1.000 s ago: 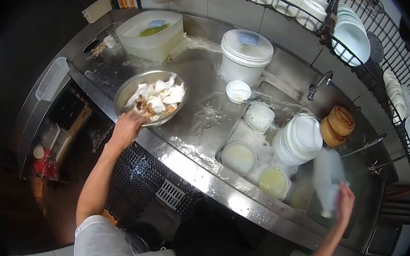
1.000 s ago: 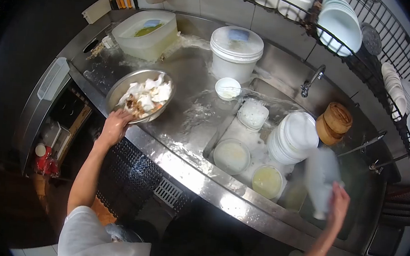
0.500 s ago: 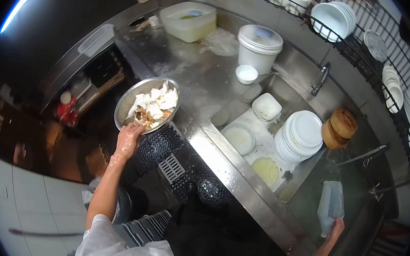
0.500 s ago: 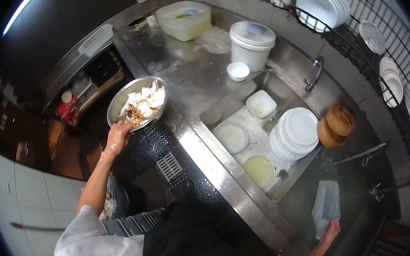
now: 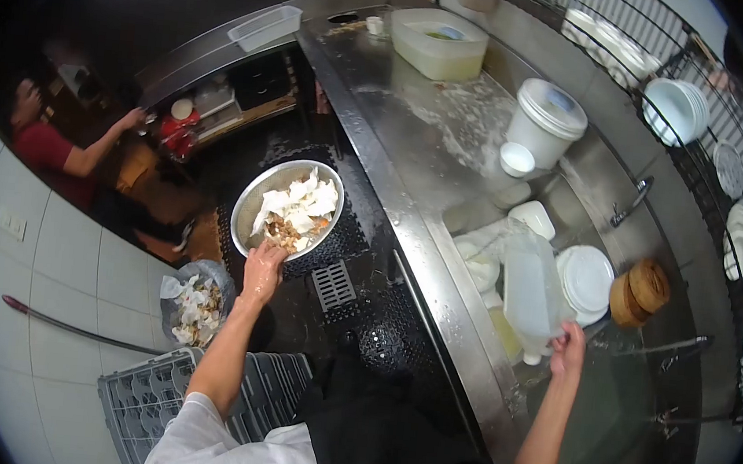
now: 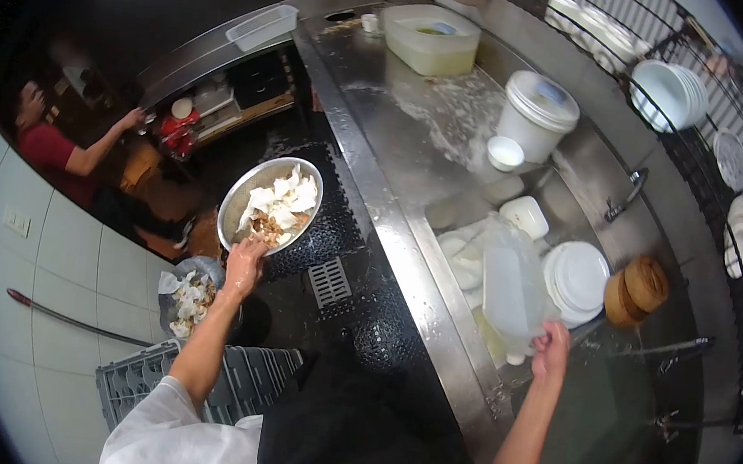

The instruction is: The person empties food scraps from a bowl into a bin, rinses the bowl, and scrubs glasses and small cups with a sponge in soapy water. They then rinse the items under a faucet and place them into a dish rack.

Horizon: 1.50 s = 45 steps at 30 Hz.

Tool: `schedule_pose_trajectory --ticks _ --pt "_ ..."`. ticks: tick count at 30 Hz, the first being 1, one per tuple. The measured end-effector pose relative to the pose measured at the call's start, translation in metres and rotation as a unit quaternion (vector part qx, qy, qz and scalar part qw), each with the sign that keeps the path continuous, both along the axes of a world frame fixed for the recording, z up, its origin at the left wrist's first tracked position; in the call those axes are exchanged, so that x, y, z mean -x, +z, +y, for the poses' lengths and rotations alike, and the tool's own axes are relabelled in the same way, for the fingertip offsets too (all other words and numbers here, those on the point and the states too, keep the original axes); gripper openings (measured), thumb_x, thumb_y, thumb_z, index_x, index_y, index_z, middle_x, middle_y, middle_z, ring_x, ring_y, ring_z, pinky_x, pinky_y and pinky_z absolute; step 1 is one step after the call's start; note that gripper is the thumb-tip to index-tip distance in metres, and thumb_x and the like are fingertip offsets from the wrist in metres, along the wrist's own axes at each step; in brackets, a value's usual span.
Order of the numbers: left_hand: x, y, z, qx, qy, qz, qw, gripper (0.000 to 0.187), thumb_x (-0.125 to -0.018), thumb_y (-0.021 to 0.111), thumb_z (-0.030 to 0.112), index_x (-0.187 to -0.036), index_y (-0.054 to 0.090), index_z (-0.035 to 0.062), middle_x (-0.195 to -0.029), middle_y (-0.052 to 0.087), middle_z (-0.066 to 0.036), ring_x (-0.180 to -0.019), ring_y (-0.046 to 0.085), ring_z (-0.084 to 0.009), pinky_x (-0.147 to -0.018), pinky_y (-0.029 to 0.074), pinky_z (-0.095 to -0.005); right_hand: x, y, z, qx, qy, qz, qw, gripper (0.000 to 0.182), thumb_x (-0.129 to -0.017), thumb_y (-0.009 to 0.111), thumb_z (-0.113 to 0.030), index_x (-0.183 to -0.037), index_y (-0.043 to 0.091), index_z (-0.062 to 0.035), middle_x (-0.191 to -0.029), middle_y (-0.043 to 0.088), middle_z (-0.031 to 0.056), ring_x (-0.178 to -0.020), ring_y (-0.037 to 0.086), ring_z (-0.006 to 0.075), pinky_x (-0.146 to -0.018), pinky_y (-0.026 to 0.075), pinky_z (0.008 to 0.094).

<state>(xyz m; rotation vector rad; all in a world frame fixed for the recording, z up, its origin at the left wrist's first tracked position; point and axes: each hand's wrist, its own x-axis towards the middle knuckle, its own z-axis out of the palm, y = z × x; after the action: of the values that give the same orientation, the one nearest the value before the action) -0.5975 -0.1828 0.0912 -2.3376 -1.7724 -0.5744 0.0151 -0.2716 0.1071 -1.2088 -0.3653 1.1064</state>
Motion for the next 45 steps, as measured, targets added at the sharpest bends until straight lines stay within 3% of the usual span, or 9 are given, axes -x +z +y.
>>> schedule_pose_trajectory --ticks 11,13,19,22,24,27,29,37,45 --pt "0.077 -0.117 -0.014 -0.039 0.277 -0.099 0.955 0.013 -0.068 0.059 0.004 -0.08 0.063 0.0075 -0.083 0.065 -0.011 -0.09 0.058 -0.03 -0.086 0.041 -0.0442 0.07 -0.052 0.172 -0.056 0.12 -0.012 0.991 0.012 -0.074 0.063 -0.013 -0.083 0.055 -0.0113 -0.085 0.061 0.0008 -0.058 0.051 0.0098 -0.049 0.037 0.0226" --pt "0.088 -0.138 -0.005 -0.049 0.346 -0.13 0.928 0.011 -0.071 0.058 0.004 -0.08 0.063 0.0081 -0.084 0.066 -0.009 -0.094 0.057 -0.0297 -0.083 0.041 -0.045 0.081 -0.05 0.176 -0.06 0.117 0.005 0.991 0.013 -0.075 0.063 -0.017 -0.08 0.054 -0.0102 -0.062 0.052 -0.0005 -0.048 0.042 0.0116 -0.051 0.035 0.0252" --pt "0.18 -0.192 0.015 -0.105 0.548 -0.4 0.727 0.013 -0.076 0.057 0.007 -0.086 0.065 0.0065 -0.077 0.064 -0.016 -0.076 0.061 -0.0364 -0.068 0.044 -0.0488 0.102 -0.037 0.184 -0.011 0.072 -0.043 0.996 0.019 -0.076 0.06 -0.022 -0.065 0.047 -0.0133 -0.047 0.041 -0.0015 -0.045 0.038 0.0125 -0.057 0.035 0.0304" --pt "0.244 -0.196 0.006 -0.145 0.63 -0.314 0.695 0.018 -0.082 0.063 0.017 -0.09 0.062 0.0005 -0.073 0.06 -0.026 -0.076 0.057 -0.046 -0.069 0.044 -0.0486 0.104 -0.034 0.18 0.015 0.067 -0.051 0.996 0.02 -0.075 0.06 -0.023 -0.063 0.047 -0.0139 -0.049 0.042 -0.0016 -0.045 0.038 0.0119 -0.057 0.034 0.0297" --pt "0.287 -0.194 -0.007 -0.221 0.609 -0.492 0.581 0.027 -0.086 0.064 0.021 -0.091 0.058 -0.0046 -0.082 0.061 -0.02 -0.074 0.055 -0.0336 -0.071 0.043 -0.0411 0.108 -0.029 0.179 0.037 0.05 -0.057 0.996 0.021 -0.075 0.061 -0.024 -0.063 0.047 -0.0139 -0.049 0.042 -0.0017 -0.045 0.038 0.0116 -0.057 0.034 0.0297" --pt "0.311 -0.189 -0.041 -0.327 0.484 -0.772 0.25 0.033 -0.091 0.06 0.019 -0.116 0.052 0.0007 -0.108 0.06 -0.014 -0.093 0.059 -0.0283 -0.086 0.045 -0.0411 0.108 -0.03 0.176 0.057 0.035 -0.069 0.995 0.021 -0.074 0.061 -0.025 -0.062 0.047 -0.0137 -0.05 0.043 -0.0021 -0.045 0.039 0.0113 -0.056 0.034 0.0292" --pt "0.333 -0.26 -0.087 -0.337 0.243 -0.891 0.182 0.044 -0.09 0.061 0.021 -0.127 0.046 0.0033 -0.122 0.056 -0.015 -0.109 0.056 -0.0281 -0.094 0.044 -0.0444 0.102 -0.034 0.179 0.068 0.021 -0.048 0.996 0.021 -0.074 0.061 -0.025 -0.063 0.047 -0.0136 -0.05 0.042 -0.0023 -0.045 0.039 0.0113 -0.056 0.034 0.0287" --pt "0.369 -0.209 -0.127 -0.195 0.23 -0.929 0.216 0.052 -0.087 0.065 0.023 -0.131 0.045 0.004 -0.124 0.055 -0.015 -0.113 0.055 -0.0279 -0.093 0.046 -0.0453 0.116 -0.038 0.182 0.033 -0.055 -0.072 0.995 0.015 -0.074 0.061 -0.022 -0.068 0.048 -0.0154 -0.05 0.039 -0.0038 -0.042 0.036 0.0103 -0.046 0.031 0.0257" --pt "0.405 -0.151 -0.109 0.043 0.429 -0.729 0.532 0.033 -0.089 0.058 0.012 -0.121 0.053 0.0079 -0.106 0.064 -0.009 -0.089 0.061 -0.0267 -0.082 0.048 -0.039 0.112 -0.057 0.173 -0.017 -0.134 -0.029 0.99 0.013 -0.075 0.061 -0.02 -0.07 0.05 -0.0161 -0.057 0.042 -0.0042 -0.046 0.04 0.0093 -0.044 0.031 0.0247"
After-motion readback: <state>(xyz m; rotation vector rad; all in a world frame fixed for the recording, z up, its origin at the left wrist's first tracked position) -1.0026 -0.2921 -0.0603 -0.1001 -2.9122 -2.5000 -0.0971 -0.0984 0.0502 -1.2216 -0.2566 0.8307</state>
